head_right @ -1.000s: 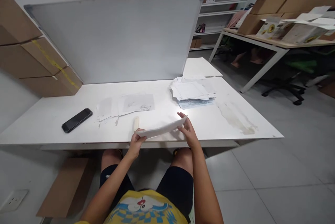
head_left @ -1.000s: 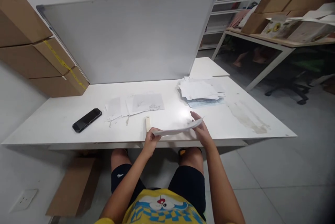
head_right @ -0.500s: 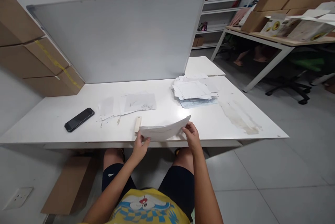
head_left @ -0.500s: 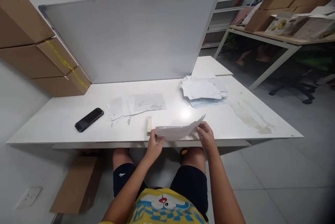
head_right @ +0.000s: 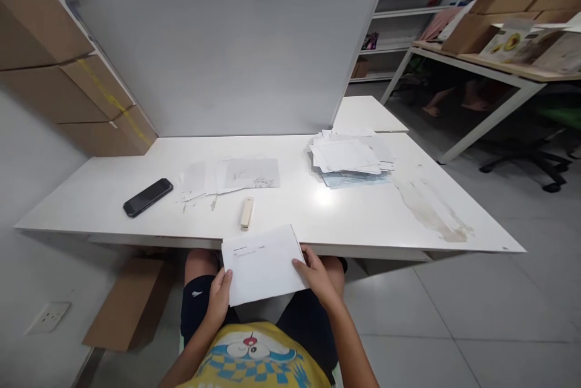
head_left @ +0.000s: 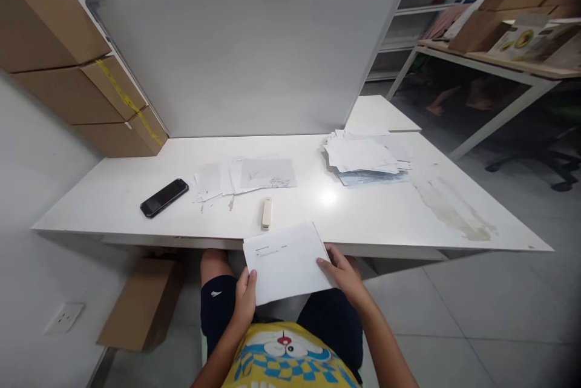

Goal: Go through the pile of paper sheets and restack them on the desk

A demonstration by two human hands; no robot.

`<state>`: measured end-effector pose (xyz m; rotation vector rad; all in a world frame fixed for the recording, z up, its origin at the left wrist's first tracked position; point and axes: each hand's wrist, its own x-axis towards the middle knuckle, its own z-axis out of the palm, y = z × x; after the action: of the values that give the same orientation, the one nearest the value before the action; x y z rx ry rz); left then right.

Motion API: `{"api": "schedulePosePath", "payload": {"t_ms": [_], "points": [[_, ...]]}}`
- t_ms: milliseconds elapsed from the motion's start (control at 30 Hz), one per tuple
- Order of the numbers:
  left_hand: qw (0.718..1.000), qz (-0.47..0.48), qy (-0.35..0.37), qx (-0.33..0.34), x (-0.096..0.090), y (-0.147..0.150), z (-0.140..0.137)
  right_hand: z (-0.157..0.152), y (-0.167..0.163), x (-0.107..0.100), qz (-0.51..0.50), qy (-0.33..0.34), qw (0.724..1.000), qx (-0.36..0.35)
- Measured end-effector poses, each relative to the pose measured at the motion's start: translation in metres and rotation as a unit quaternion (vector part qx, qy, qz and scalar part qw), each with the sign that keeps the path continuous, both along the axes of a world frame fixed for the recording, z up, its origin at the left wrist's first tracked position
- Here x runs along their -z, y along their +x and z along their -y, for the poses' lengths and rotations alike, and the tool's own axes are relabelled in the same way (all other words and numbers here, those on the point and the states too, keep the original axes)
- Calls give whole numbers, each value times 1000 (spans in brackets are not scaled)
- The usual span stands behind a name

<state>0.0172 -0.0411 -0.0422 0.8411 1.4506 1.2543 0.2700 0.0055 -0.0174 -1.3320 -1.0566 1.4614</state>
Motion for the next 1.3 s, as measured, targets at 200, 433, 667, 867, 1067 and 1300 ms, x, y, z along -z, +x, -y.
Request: {"api": "schedulePosePath", "payload": {"t_ms": [200, 433, 667, 867, 1067, 1300], "points": [[1000, 4, -7, 8, -12, -7, -26, -11, 5, -5, -40, -54, 997, -30], [996, 56, -29, 56, -31, 0, -51, -15, 18, -27, -7, -64, 998, -12], [997, 59, -3, 50, -18, 5, -53, -16, 22, -9, 11, -35, 998, 47], [996, 35, -18, 79, -15, 13, -59, -31, 7, -20, 234, 192, 940, 160], [996, 34, 5, 82, -16, 26, -64, -47, -89, -52, 334, 402, 852, -15], [997, 25, 15, 74, -16, 31, -62, -59, -124, -17, 402, 406, 820, -27]]}}
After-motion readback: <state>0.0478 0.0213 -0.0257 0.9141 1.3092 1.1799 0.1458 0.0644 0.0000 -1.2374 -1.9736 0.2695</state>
